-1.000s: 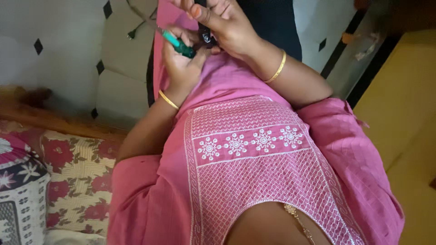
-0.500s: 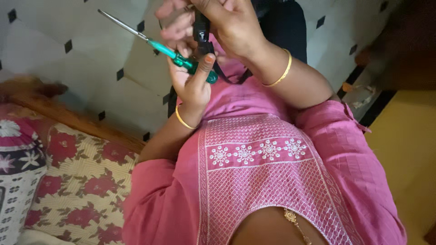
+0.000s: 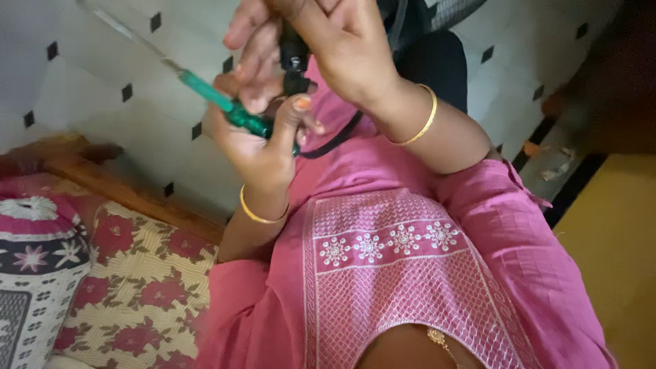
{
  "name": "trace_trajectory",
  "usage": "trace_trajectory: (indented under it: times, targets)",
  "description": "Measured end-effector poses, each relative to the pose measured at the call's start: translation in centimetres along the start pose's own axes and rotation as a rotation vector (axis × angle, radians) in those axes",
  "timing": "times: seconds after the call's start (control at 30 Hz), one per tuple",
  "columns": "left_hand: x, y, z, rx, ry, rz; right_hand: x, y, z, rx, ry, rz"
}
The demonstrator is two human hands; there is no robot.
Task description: The person uses a screwdriver to tighten a screw on a black metal chair leg. They hold the leg with one hand and turn the screwdriver with the other, repeatedly adjusting the screw to secure the joint.
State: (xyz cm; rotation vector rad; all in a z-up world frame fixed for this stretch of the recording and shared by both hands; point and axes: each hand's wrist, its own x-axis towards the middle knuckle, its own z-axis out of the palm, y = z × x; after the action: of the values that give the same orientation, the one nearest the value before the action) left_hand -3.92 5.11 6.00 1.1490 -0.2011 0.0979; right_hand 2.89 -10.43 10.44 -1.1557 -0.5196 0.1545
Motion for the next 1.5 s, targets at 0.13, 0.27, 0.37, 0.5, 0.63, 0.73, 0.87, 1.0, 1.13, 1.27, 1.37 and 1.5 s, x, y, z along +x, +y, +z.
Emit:
trace_trajectory:
  times: [0.13,0.27,0.37,0.5,0.63,0.73,0.87,1.0,1.13,1.27,1.37,1.5]
  targets:
    - [1.0,3.1,0.1,-0.048,0.115,0.057,2.7,0.0,2.3,0.092,0.042,-0.095]
    - [2.4,5.1,-0.1,0.052,0.158,0.157,4.7,0.4,4.2,0.254,0.088,-0.161]
    - [2.6,5.6,-0.4,0.093,0.190,0.216,5.1,0.7,4.6,0.273,0.120,-0.133]
    - [2.9,4.4,-0.5,0.071,0.211,0.224,4.6,1.8,4.6,0.388,0.140,-0.058]
    - [3.5,2.8,-1.0,0.090,0.176,0.217,4.0,3.2,4.4,0.400,0.227,-0.070]
    - [3.7,1.8,-1.4,0.040,0.222,0.127,4.1,4.0,3.4,0.337,0.168,-0.124]
    - [4.0,0.8,-1.7,0.019,0.225,0.053,4.0,4.7,2.6,0.342,0.155,-0.097]
    - [3.7,-0.5,-1.7,-0.145,0.241,0.017,3.6,5.3,1.8,0.313,0.037,-0.117]
    - [3.7,-1.4,-1.9,-0.260,0.150,-0.002,3.3,5.8,0.7,0.259,-0.079,-0.100]
    - [3.4,-2.0,-1.5,-0.237,0.106,0.049,2.4,5.9,-0.9,0.292,-0.145,-0.081]
    - [2.8,-2.5,-1.2,-0.217,0.106,0.075,1.7,6.5,-1.5,0.224,-0.093,-0.044]
    - [2.5,-2.9,-1.2,-0.201,0.148,0.113,1.4,7.1,-1.9,-0.018,-0.025,-0.005]
